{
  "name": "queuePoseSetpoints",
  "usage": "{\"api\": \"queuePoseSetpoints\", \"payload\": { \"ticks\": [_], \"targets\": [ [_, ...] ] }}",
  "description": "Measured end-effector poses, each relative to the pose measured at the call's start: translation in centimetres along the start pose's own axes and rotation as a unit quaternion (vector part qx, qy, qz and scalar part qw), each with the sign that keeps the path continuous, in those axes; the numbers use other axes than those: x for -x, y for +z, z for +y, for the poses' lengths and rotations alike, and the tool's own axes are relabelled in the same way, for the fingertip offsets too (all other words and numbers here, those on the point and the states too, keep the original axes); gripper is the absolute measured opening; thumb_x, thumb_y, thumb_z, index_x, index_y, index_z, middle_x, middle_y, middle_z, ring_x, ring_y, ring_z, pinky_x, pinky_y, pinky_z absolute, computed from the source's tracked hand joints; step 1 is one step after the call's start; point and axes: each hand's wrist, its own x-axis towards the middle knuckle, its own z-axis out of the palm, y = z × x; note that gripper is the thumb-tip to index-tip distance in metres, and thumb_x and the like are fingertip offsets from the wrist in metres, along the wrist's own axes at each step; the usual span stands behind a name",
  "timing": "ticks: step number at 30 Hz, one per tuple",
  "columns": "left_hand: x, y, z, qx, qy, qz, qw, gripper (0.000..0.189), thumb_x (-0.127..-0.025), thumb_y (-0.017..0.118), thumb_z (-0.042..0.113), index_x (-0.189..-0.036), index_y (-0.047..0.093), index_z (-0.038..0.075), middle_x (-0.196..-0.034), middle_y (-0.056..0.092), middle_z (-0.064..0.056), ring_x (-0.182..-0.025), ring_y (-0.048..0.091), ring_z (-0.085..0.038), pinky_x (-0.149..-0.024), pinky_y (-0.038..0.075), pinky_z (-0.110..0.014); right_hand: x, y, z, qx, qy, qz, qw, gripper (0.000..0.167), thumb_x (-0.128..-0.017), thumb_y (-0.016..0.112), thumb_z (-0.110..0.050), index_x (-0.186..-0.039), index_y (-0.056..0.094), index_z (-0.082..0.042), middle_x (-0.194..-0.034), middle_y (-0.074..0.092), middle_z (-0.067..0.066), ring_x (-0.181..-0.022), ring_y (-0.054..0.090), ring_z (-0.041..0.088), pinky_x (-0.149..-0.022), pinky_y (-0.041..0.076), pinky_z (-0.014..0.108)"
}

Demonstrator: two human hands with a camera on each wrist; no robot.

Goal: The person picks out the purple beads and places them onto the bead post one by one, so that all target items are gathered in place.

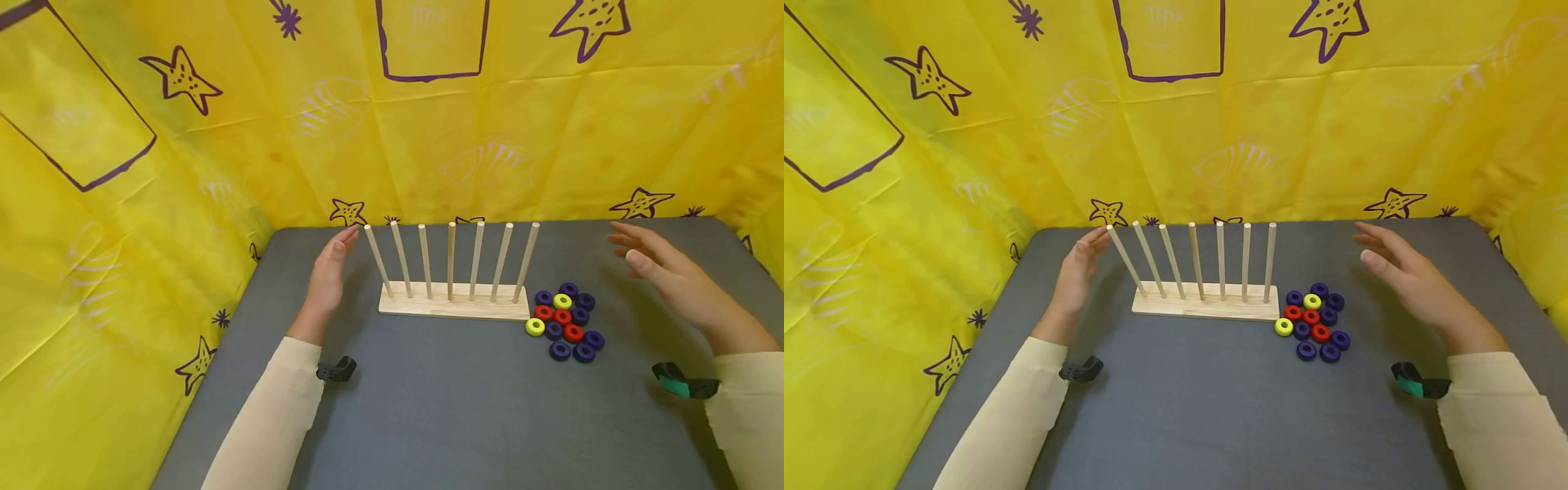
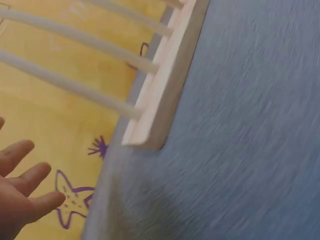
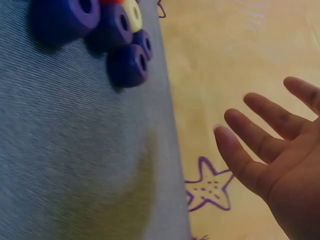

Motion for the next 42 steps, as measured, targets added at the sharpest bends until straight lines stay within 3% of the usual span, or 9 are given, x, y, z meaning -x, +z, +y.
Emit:
{"api": "queuePoseSetpoints", "payload": {
  "ticks": [5,9,12,19,23,27,30,36,42],
  "targets": [
    [0.9,1.5,-1.1,0.101,-0.036,0.009,0.9942,0.108,-0.097,0.032,0.09,-0.157,0.053,0.003,-0.154,0.058,-0.021,-0.144,0.052,-0.043,-0.113,0.032,-0.076,0.7,0.8,1.3,-0.05,-0.029,0.003,0.9983,0.051,-0.12,0.03,-0.009,-0.17,0.036,-0.016,-0.152,0.053,-0.013,-0.131,0.052,0.002,-0.094,0.045,0.013],
    [1.6,2.9,-1.8,0.204,-0.063,0.013,0.9768,0.114,-0.094,0.035,0.093,-0.156,0.051,-0.001,-0.152,0.058,-0.026,-0.142,0.05,-0.051,-0.115,0.031,-0.074,1.1,1.7,2.1,-0.062,-0.024,0.0,0.9978,0.049,-0.122,0.025,-0.014,-0.169,0.038,-0.017,-0.152,0.055,-0.014,-0.13,0.054,0.002,-0.094,0.048,0.015],
    [2.1,3.9,-2.3,0.249,-0.071,0.006,0.966,0.115,-0.093,0.035,0.094,-0.156,0.048,-0.002,-0.152,0.057,-0.029,-0.14,0.049,-0.056,-0.115,0.034,-0.07,1.3,2.4,2.6,-0.072,-0.02,-0.001,0.9972,0.049,-0.121,0.025,-0.014,-0.168,0.04,-0.017,-0.15,0.056,-0.015,-0.129,0.056,0.002,-0.093,0.05,0.016],
    [2.9,5.4,-3.3,0.261,-0.06,0.003,0.9634,0.112,-0.098,0.038,0.088,-0.154,0.048,-0.008,-0.148,0.059,-0.031,-0.137,0.051,-0.057,-0.114,0.041,-0.053,2.1,3.6,3.5,-0.132,0.0,-0.002,0.9913,0.048,-0.121,0.024,-0.015,-0.166,0.042,-0.015,-0.149,0.059,-0.01,-0.129,0.058,0.007,-0.095,0.05,0.017],
    [2.9,6.0,-3.5,0.268,-0.034,0.002,0.9629,0.109,-0.102,0.041,0.083,-0.152,0.047,-0.014,-0.145,0.06,-0.033,-0.137,0.05,-0.058,-0.115,0.042,-0.05,2.5,4.1,4.2,-0.179,0.005,0.015,0.9837,0.046,-0.121,0.027,-0.011,-0.163,0.047,-0.012,-0.146,0.064,-0.004,-0.127,0.061,0.009,-0.097,0.049,0.017],
    [3.1,6.6,-3.8,0.287,-0.035,-0.006,0.9574,0.104,-0.104,0.044,0.08,-0.148,0.051,-0.014,-0.14,0.061,-0.035,-0.131,0.057,-0.053,-0.114,0.045,-0.052,2.8,4.5,5.1,-0.192,0.018,0.034,0.9807,0.043,-0.119,0.036,-0.004,-0.157,0.054,-0.008,-0.139,0.069,-0.002,-0.123,0.063,0.009,-0.094,0.048,0.017],
    [3.3,7.0,-4.0,0.3,-0.042,-0.011,0.9529,0.1,-0.106,0.046,0.076,-0.145,0.053,-0.017,-0.133,0.063,-0.035,-0.126,0.063,-0.045,-0.114,0.045,-0.055,3.0,4.5,5.4,-0.174,0.035,0.045,0.9831,0.042,-0.116,0.045,0.001,-0.156,0.055,-0.005,-0.136,0.071,-0.003,-0.12,0.064,0.008,-0.092,0.049,0.016],
    [3.6,7.3,-4.2,0.283,-0.068,0.011,0.9566,0.076,-0.116,0.046,0.054,-0.129,0.061,-0.019,-0.119,0.07,-0.026,-0.117,0.067,-0.037,-0.109,0.05,-0.047,2.9,4.8,5.3,-0.074,0.097,0.052,0.9912,0.047,-0.108,0.068,-0.002,-0.154,0.056,-0.003,-0.13,0.07,-0.01,-0.114,0.064,0.003,-0.091,0.046,0.011],
    [3.4,7.4,-4.1,0.263,-0.098,0.025,0.9596,0.049,-0.12,0.048,0.028,-0.118,0.066,-0.018,-0.113,0.071,-0.022,-0.107,0.071,-0.027,-0.107,0.051,-0.041,2.9,5.0,5.5,-0.045,0.099,0.045,0.993,0.042,-0.104,0.075,-0.002,-0.144,0.062,0.003,-0.125,0.07,-0.014,-0.104,0.065,0.003,-0.085,0.049,0.011]
  ]
}}
